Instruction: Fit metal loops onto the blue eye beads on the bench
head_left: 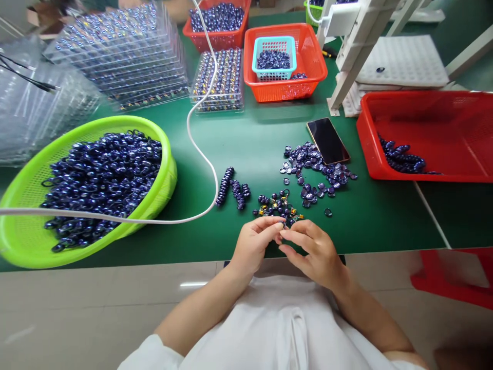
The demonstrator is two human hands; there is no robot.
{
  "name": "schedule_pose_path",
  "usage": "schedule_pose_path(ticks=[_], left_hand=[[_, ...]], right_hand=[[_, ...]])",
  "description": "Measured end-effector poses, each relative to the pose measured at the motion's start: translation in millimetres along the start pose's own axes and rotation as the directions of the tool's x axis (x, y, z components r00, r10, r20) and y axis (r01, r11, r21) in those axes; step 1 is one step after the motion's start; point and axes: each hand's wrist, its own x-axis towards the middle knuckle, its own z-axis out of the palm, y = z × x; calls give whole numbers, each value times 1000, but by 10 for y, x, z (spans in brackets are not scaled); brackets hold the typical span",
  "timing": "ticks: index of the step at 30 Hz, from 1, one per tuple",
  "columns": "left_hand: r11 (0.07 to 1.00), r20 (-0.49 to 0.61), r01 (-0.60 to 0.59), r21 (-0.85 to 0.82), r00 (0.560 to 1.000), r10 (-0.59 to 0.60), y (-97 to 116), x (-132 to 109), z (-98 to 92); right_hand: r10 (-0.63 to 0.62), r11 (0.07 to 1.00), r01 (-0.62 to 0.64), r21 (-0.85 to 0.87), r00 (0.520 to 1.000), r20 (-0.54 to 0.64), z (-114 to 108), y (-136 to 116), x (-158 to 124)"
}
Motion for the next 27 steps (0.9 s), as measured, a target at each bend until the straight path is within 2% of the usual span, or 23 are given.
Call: schedule_pose_path(ticks=[4, 10, 14, 18, 21, 24, 27], left_hand=[[998, -30, 6, -55, 1000, -7, 25, 0, 33], [999, -7, -37, 25, 999, 37, -7, 8, -12], [984, -1, -77, 163, 997, 78, -19, -19, -20], [966, 10, -79, 247, 997, 79, 11, -50, -7], [961, 30, -95, 260, 995, 91, 35, -67, -4], [960, 51, -106, 258, 994, 96, 55, -87, 0], [957, 61, -108, 270, 994, 95, 76, -106, 6]], right_hand=[[34, 998, -37, -45, 998, -55, 56, -15, 19], [167, 976, -155, 151, 984, -69, 47, -13, 15], [282, 884, -278, 375, 958, 45, -26, -5, 16], [326, 770, -371, 519, 928, 179, -99, 5, 11], [329, 799, -365, 478, 931, 161, -118, 18, 4], [266, 912, -263, 314, 963, 36, -110, 33, 3], [170, 972, -156, 176, 983, -67, -89, 39, 1]])
